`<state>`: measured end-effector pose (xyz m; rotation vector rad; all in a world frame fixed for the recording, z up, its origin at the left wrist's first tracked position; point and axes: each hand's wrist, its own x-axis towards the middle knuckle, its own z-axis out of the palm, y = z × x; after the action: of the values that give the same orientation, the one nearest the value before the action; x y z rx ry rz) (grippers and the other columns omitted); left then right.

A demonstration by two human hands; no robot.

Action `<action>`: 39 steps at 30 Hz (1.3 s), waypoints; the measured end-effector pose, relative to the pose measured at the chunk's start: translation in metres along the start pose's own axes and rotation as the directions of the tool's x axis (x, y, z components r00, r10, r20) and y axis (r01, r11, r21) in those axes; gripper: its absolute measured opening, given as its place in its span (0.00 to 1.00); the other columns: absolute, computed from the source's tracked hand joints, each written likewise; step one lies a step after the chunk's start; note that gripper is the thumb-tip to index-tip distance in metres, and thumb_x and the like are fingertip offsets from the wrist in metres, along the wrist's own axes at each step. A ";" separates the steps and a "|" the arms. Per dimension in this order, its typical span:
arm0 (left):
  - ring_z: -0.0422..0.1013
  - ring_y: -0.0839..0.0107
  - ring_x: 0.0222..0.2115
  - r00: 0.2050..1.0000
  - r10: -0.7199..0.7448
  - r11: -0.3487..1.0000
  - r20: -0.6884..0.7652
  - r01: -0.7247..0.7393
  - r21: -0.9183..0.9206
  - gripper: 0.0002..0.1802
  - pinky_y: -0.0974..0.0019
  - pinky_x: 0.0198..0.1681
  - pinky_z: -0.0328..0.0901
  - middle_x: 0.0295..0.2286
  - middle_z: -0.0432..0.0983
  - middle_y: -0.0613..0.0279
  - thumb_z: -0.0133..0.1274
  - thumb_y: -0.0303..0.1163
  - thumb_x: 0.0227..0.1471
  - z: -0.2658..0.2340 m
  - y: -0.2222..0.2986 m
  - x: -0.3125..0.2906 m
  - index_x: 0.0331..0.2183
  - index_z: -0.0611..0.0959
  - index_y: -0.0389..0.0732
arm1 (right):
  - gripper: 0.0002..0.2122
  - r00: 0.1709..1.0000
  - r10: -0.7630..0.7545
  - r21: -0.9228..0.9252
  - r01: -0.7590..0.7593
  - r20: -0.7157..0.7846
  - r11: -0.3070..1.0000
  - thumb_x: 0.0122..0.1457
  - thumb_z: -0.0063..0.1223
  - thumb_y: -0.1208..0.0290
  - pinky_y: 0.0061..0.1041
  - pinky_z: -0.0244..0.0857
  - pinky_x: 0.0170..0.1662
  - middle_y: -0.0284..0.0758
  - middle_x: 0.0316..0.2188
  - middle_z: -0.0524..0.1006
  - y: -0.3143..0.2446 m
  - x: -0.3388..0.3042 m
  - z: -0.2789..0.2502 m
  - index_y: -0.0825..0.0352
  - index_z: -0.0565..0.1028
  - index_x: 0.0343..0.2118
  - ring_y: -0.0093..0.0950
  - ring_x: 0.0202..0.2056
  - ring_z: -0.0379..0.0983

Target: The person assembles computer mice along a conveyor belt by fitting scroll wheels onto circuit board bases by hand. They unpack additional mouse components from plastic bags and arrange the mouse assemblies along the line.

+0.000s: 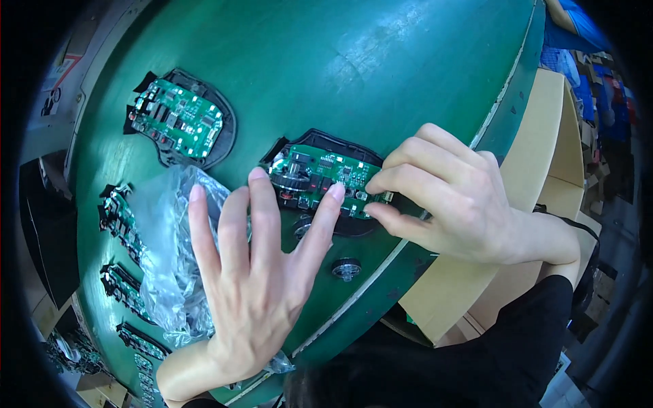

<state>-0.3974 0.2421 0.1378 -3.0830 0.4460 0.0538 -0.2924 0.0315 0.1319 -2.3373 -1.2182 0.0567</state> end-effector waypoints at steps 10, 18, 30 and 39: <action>0.64 0.55 0.50 0.999 0.038 0.998 0.008 -0.038 0.046 0.33 0.40 0.64 0.53 0.52 0.65 0.47 0.64 0.40 0.46 0.002 -0.001 0.002 0.56 0.78 0.67 | 0.09 1.000 -0.011 0.081 0.008 0.028 0.997 0.38 0.67 0.81 0.24 0.65 0.22 0.31 0.24 0.74 0.003 0.008 0.006 0.66 0.78 0.24 0.28 0.27 0.70; 0.64 0.56 0.50 0.999 0.031 0.999 0.008 -0.032 0.037 0.33 0.39 0.63 0.53 0.52 0.65 0.48 0.64 0.41 0.46 0.002 -0.001 0.003 0.56 0.78 0.68 | 0.09 0.999 -0.025 0.164 0.018 0.039 0.986 0.38 0.67 0.82 0.26 0.67 0.25 0.32 0.24 0.74 0.007 0.010 0.006 0.67 0.78 0.24 0.29 0.28 0.71; 0.65 0.56 0.50 0.999 0.041 0.998 0.016 -0.042 0.048 0.33 0.39 0.63 0.53 0.53 0.65 0.47 0.64 0.41 0.46 0.005 0.002 0.007 0.56 0.78 0.68 | 0.12 1.000 0.010 0.195 -0.012 0.012 0.981 0.40 0.70 0.81 0.25 0.68 0.26 0.33 0.27 0.78 0.015 -0.012 -0.005 0.69 0.82 0.32 0.29 0.28 0.73; 0.64 0.55 0.50 0.999 0.044 0.999 0.011 -0.044 0.029 0.35 0.40 0.63 0.54 0.53 0.65 0.47 0.65 0.40 0.44 0.003 0.002 0.009 0.57 0.77 0.68 | 0.13 0.976 -0.212 -0.149 0.204 -0.044 0.968 0.37 0.64 0.79 0.19 0.63 0.17 0.33 0.27 0.75 0.008 -0.014 0.005 0.72 0.81 0.31 0.26 0.29 0.72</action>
<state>-0.3894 0.2381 0.1340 -3.0426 0.5090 0.0632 -0.2960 0.0184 0.1216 -2.2978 -1.4740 -0.1762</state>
